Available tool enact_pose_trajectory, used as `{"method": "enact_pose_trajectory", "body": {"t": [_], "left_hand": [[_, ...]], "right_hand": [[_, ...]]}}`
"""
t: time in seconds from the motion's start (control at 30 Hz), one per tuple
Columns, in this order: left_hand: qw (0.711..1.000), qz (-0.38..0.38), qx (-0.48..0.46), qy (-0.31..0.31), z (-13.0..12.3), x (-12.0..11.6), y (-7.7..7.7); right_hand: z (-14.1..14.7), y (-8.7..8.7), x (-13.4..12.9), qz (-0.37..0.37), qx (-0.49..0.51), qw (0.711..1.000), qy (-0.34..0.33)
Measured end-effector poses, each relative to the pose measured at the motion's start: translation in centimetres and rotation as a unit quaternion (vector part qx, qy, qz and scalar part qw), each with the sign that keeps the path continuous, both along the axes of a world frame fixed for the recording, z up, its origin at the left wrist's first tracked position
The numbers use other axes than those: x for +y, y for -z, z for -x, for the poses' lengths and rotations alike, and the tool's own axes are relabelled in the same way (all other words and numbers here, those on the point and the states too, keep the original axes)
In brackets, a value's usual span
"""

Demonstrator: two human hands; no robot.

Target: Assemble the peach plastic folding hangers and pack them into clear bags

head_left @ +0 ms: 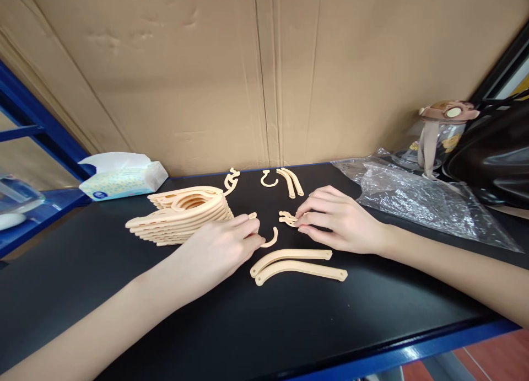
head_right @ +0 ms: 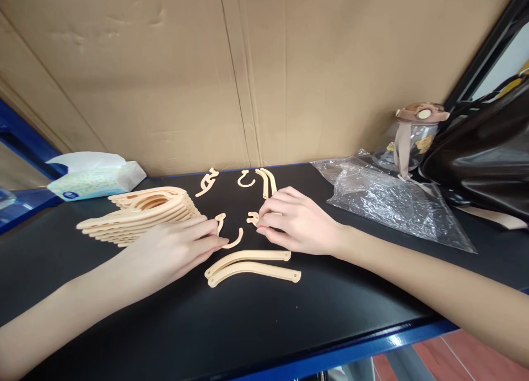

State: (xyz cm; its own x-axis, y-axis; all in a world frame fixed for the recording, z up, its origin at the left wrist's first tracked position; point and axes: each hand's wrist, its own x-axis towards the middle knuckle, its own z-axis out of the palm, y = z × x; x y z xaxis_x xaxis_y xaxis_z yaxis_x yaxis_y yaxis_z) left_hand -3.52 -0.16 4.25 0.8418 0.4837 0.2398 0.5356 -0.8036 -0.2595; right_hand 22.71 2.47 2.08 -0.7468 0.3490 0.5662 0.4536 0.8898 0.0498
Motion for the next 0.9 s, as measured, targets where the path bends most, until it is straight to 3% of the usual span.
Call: {"method": "enact_pose_trajectory", "body": {"t": [0.33, 0.7, 0.9], "left_hand": [[1.0, -0.007, 0.02, 0.0, -0.2, 0.0, 0.3], [0.992, -0.093, -0.047, 0.076, -0.7, -1.1, -0.1], [0.988, -0.093, -0.056, 0.11, -1.2, -1.9, -0.2]], "right_hand": [[0.0, 0.0, -0.1, 0.006, 0.0, 1.0, 0.002], [0.1, 0.1, -0.2, 0.013, -0.003, 1.0, -0.008], [0.3, 0.2, -0.4, 0.001, -0.025, 0.999, -0.024]]}}
